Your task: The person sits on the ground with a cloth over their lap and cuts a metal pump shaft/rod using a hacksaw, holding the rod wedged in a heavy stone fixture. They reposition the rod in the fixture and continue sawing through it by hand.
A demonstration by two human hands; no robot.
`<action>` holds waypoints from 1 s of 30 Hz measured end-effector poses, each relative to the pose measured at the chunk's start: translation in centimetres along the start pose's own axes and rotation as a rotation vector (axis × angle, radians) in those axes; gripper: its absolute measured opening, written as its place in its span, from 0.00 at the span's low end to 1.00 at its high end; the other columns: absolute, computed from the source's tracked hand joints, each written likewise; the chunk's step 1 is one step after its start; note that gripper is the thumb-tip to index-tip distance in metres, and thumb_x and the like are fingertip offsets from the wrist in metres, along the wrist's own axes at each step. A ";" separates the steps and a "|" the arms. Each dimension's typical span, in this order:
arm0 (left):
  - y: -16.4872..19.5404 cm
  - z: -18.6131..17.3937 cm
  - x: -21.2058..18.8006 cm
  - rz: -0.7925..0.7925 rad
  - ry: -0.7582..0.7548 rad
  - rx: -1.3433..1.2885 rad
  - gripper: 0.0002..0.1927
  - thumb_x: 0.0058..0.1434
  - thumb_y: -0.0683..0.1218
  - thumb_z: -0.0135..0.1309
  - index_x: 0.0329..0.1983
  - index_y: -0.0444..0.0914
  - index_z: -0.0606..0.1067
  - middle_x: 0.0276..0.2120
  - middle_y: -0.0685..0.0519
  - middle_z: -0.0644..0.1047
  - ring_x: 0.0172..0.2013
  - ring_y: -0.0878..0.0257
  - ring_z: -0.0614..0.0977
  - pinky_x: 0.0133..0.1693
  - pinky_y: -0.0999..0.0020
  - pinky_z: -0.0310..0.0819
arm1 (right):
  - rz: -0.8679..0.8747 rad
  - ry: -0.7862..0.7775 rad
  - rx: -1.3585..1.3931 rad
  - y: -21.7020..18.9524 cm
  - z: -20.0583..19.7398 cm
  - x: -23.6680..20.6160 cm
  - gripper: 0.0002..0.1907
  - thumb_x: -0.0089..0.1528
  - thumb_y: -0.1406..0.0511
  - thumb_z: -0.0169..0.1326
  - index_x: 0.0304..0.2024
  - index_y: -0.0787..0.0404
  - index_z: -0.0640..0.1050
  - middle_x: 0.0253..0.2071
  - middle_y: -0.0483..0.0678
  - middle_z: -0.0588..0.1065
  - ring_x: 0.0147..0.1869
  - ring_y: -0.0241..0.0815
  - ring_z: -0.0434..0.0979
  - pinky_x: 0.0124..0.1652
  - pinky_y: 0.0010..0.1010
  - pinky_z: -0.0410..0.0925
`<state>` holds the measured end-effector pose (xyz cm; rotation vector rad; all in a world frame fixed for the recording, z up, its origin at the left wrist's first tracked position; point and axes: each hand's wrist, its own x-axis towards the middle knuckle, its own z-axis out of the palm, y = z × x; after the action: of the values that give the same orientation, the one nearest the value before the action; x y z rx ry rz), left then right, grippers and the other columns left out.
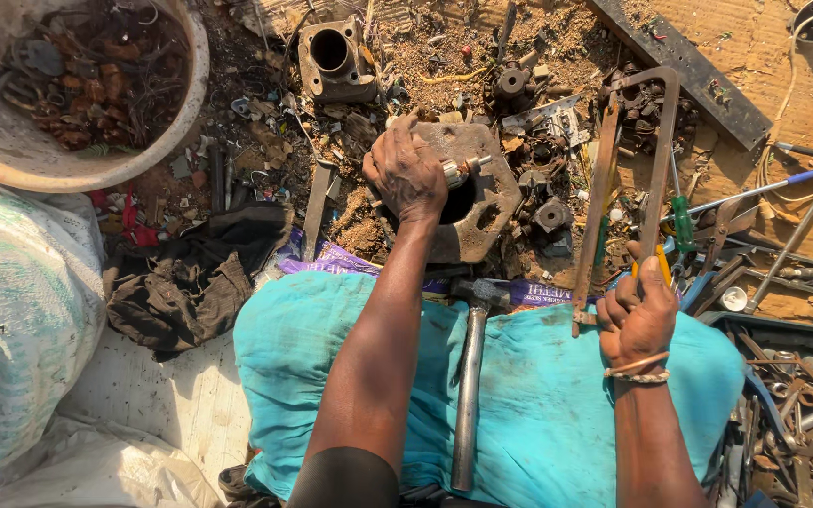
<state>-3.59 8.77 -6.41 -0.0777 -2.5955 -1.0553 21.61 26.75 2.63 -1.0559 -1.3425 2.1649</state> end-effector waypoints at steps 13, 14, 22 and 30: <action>-0.8 -5.2 -3.1 0.499 -0.337 0.054 0.21 0.61 0.62 0.59 0.44 0.42 0.79 0.64 0.40 0.68 0.66 0.40 0.58 0.63 0.38 0.44 | 0.051 0.030 0.071 1.5 -1.1 1.6 0.22 0.71 0.53 0.47 0.61 0.60 0.74 0.17 0.35 0.50 0.15 0.27 0.44 0.17 0.25 0.44; -0.7 -5.9 -3.3 0.517 -0.358 0.060 0.21 0.59 0.60 0.60 0.47 0.42 0.78 0.64 0.41 0.68 0.66 0.41 0.58 0.64 0.39 0.45 | 0.053 0.043 0.064 1.6 -1.2 1.6 0.23 0.71 0.53 0.48 0.61 0.60 0.74 0.17 0.35 0.50 0.15 0.27 0.45 0.17 0.25 0.44; 2.1 -12.1 -6.8 0.128 -0.783 -0.377 0.30 0.65 0.56 0.61 0.67 0.42 0.69 0.54 0.48 0.75 0.54 0.52 0.80 0.55 0.58 0.75 | 0.034 0.032 0.045 1.5 -1.2 1.7 0.23 0.71 0.52 0.48 0.59 0.60 0.76 0.17 0.35 0.49 0.15 0.27 0.45 0.17 0.25 0.44; 1.5 -13.1 -8.2 0.491 -0.538 -0.174 0.28 0.56 0.49 0.65 0.60 0.42 0.73 0.52 0.48 0.75 0.54 0.50 0.77 0.55 0.54 0.71 | -0.042 -0.099 0.017 -0.8 -0.2 -3.7 0.22 0.73 0.56 0.46 0.61 0.62 0.73 0.17 0.34 0.49 0.15 0.27 0.45 0.17 0.25 0.45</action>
<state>8.17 1.45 0.65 -1.1159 -2.6823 -1.1772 24.10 24.80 4.73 -0.9167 -1.3749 2.2199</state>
